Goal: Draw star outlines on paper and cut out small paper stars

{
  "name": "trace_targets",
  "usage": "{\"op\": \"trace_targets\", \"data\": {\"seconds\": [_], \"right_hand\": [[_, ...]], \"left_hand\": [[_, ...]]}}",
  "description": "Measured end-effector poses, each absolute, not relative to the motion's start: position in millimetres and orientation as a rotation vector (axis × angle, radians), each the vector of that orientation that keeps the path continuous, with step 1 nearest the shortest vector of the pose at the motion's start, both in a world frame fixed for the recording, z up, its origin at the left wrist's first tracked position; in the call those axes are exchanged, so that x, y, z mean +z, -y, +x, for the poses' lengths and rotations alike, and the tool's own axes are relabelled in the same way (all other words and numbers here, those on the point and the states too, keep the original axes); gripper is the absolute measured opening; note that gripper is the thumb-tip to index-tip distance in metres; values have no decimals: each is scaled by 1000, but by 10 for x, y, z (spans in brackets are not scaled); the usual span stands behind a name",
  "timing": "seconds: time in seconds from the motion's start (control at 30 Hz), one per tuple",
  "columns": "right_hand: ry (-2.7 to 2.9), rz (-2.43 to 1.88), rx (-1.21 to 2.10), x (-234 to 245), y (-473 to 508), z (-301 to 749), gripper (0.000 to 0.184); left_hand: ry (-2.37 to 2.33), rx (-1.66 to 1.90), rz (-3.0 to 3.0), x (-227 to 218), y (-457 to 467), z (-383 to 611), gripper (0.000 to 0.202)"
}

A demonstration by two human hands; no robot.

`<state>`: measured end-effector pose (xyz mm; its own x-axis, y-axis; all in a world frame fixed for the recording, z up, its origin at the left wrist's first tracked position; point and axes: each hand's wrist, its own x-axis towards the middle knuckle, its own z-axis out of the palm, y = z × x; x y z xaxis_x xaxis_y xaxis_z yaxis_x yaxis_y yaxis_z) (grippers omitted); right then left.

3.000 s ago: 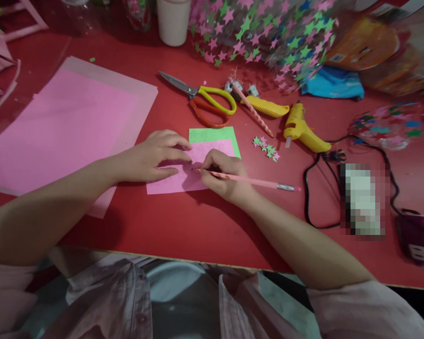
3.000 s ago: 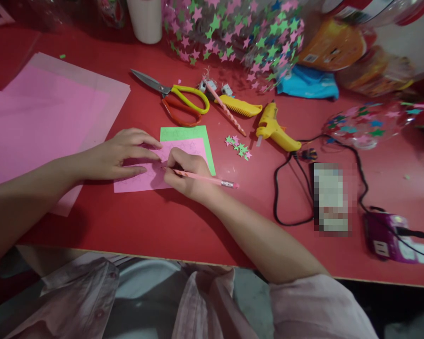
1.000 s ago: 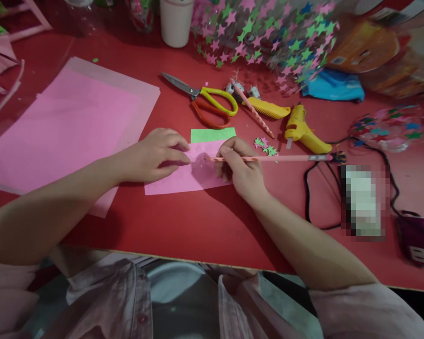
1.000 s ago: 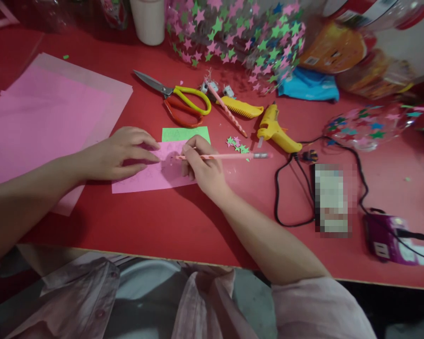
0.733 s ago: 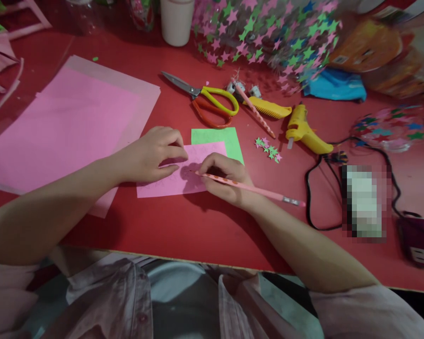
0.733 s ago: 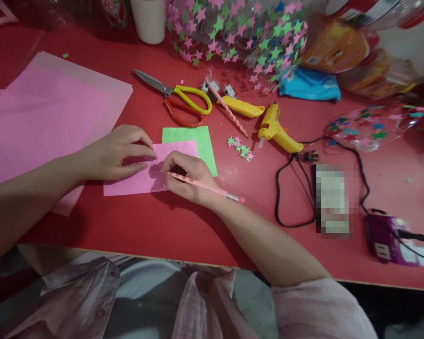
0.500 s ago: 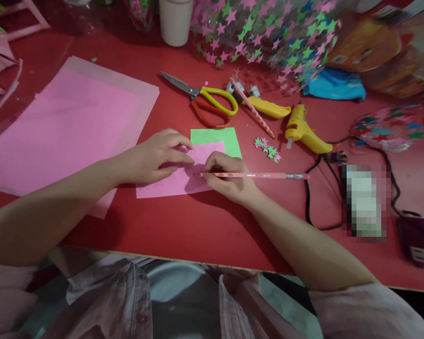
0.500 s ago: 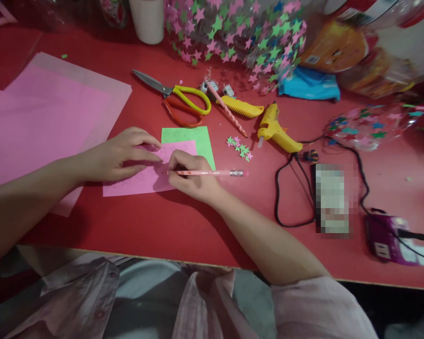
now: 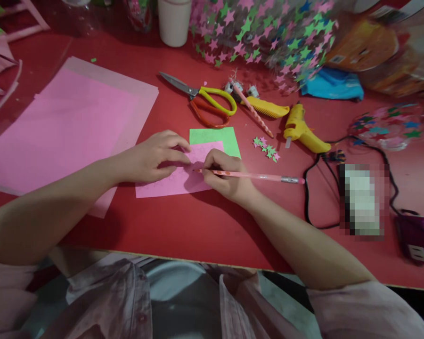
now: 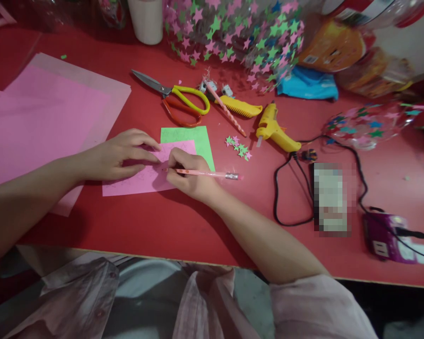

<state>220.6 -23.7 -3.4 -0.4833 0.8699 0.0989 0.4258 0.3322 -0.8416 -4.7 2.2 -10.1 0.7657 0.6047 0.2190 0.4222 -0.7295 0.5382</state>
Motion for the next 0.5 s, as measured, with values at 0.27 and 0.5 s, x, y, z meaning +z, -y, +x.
{"op": "trace_targets", "data": {"seconds": [0.27,0.5], "right_hand": [[2014,-1191,985,-36,244,2184,15],[2027,-1196,997,-37,229,2196,15]], "left_hand": [[-780,538,2481,-112,-28,-47,31],[-778,538,2477,-105,-24,-48,31]]}}
